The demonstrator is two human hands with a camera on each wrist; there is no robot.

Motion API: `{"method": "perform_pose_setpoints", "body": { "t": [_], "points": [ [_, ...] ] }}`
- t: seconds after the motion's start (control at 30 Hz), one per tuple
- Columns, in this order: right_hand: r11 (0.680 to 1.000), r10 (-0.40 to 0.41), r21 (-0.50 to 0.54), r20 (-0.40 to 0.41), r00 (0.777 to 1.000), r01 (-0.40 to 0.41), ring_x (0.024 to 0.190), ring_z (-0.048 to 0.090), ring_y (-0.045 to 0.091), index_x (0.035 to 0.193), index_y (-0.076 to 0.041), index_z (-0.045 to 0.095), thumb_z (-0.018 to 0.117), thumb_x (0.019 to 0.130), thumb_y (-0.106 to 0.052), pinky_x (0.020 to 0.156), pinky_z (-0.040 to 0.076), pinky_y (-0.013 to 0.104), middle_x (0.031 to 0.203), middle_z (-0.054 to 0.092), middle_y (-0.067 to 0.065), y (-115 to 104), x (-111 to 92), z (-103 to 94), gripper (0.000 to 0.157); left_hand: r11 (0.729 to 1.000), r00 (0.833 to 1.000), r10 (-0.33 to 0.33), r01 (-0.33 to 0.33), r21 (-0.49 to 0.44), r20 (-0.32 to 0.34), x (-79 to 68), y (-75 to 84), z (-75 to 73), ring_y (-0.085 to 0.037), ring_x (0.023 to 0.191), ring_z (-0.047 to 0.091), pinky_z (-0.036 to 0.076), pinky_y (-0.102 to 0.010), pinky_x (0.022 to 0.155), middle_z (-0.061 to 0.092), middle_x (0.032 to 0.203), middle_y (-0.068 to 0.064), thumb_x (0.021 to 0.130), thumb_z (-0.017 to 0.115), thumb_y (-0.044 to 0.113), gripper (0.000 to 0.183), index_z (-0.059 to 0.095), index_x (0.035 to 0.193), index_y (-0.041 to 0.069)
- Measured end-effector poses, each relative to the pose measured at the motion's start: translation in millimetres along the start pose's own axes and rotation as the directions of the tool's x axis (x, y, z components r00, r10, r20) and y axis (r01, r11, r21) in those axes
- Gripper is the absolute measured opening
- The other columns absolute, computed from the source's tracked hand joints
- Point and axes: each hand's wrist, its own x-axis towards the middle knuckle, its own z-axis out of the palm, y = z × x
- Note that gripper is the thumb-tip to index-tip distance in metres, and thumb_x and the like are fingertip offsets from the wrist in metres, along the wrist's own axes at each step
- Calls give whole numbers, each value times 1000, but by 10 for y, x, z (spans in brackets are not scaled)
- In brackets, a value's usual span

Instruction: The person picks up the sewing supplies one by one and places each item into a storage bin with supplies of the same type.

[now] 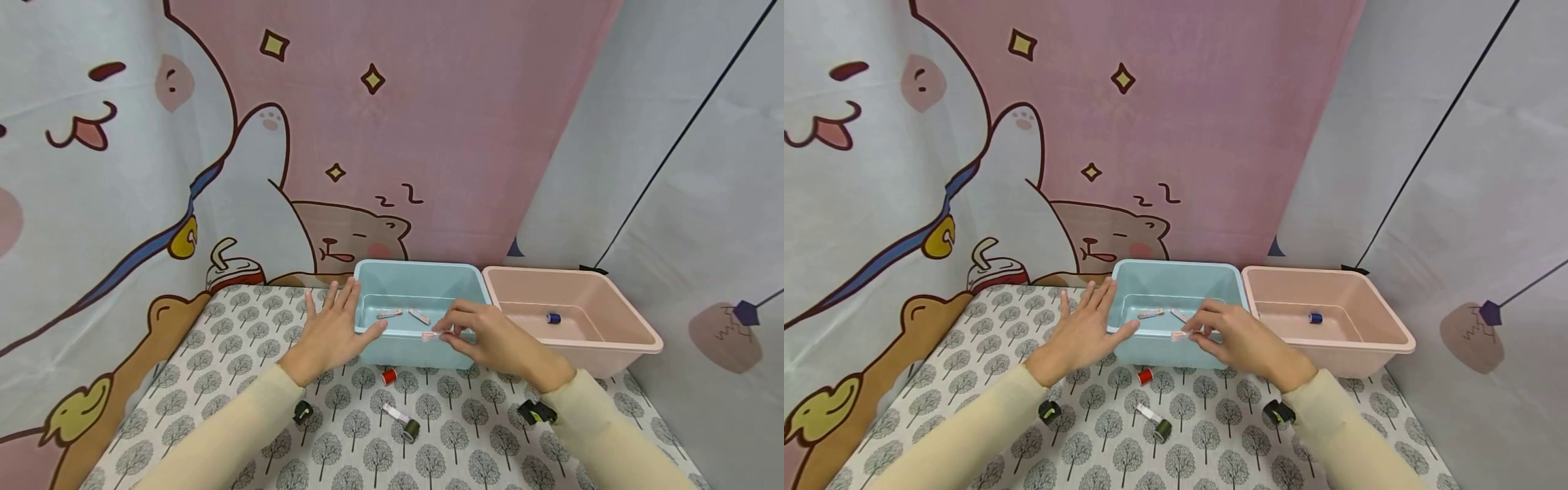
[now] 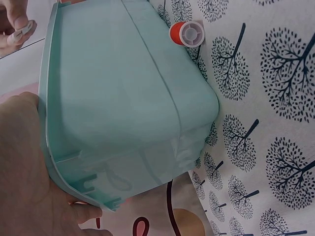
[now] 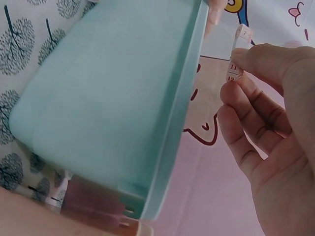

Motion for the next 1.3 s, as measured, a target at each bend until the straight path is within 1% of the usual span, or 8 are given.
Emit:
{"method": "perform_pose_setpoints", "body": {
  "t": [0.2, 0.4, 0.6, 0.7, 0.87, 1.03, 1.13, 1.3],
  "points": [
    [1000, 2, -17, -14, 1000, -3, 90, 74, 3, 116, -17, 88, 91, 100, -3, 78, 65, 19, 106, 78, -7, 80, 64, -91, 22, 1000, 1000, 0, 0, -2, 1, 0, 3, 3, -41, 184, 5, -11, -84, 139, 6, 197, -6, 107, 25, 97, 118, 11, 188, 13],
    [998, -68, -12, -73, 995, 67, 84, 73, 7, 111, -10, 89, 93, 95, 4, 73, 60, 17, 102, 80, -2, 200, 163, -131, 22, 1000, 1000, -3, 3, -3, 1, -6, 13, -5, -41, 184, 5, -11, -84, 139, 6, 197, -5, 107, 26, 97, 117, 11, 188, 13],
    [996, -89, -27, -87, 992, 87, 79, 74, 9, 111, -14, 90, 93, 93, 4, 66, 58, 21, 101, 81, -1, 302, 242, -183, 26, 1000, 1000, -6, 6, -4, 4, -6, 13, -2, -41, 184, 5, -10, -85, 139, 6, 197, -6, 107, 26, 97, 118, 11, 188, 13],
    [995, -88, -44, -82, 993, 84, 79, 75, 10, 112, -15, 90, 93, 94, 4, 67, 59, 22, 102, 83, -2, 353, 282, -216, 27, 1000, 1000, -5, 5, 0, 2, -3, 9, 1, -41, 184, 5, -10, -85, 139, 6, 197, -6, 107, 25, 98, 118, 11, 188, 13],
    [997, -36, -63, -70, 997, 31, 80, 71, 11, 111, -13, 91, 93, 96, 0, 67, 56, 21, 101, 82, -2, 426, 340, -265, 21, 1000, 1000, -2, 2, 2, 1, 5, 5, 7, -41, 184, 6, -11, -85, 139, 7, 197, -6, 107, 25, 98, 119, 11, 188, 13],
    [997, 54, -60, -51, 997, -57, 81, 69, 8, 111, -15, 92, 93, 97, -2, 65, 57, 23, 101, 82, -3, 498, 396, -304, 19, 1000, 1000, -1, 1, 0, 3, 7, 3, 11, -41, 184, 6, -11, -85, 139, 7, 197, -6, 106, 25, 98, 119, 11, 188, 13],
    [994, 88, -58, -48, 995, -91, 82, 71, 9, 112, -15, 92, 92, 98, -2, 69, 61, 26, 101, 82, -2, 545, 441, -324, 20, 1000, 1000, -3, 3, 0, 3, 6, 1, 11, -41, 184, 6, -11, -85, 139, 6, 197, -6, 106, 24, 98, 119, 11, 188, 13],
    [992, 102, -63, -40, 994, -105, 84, 73, 13, 112, -13, 91, 91, 99, -1, 76, 65, 33, 99, 82, 1, 646, 543, -344, 17, 1000, 1000, -4, 4, -3, 2, 6, -1, 10, -41, 185, 6, -11, -84, 139, 6, 197, -6, 106, 24, 98, 119, 11, 188, 13]
  ]
}}
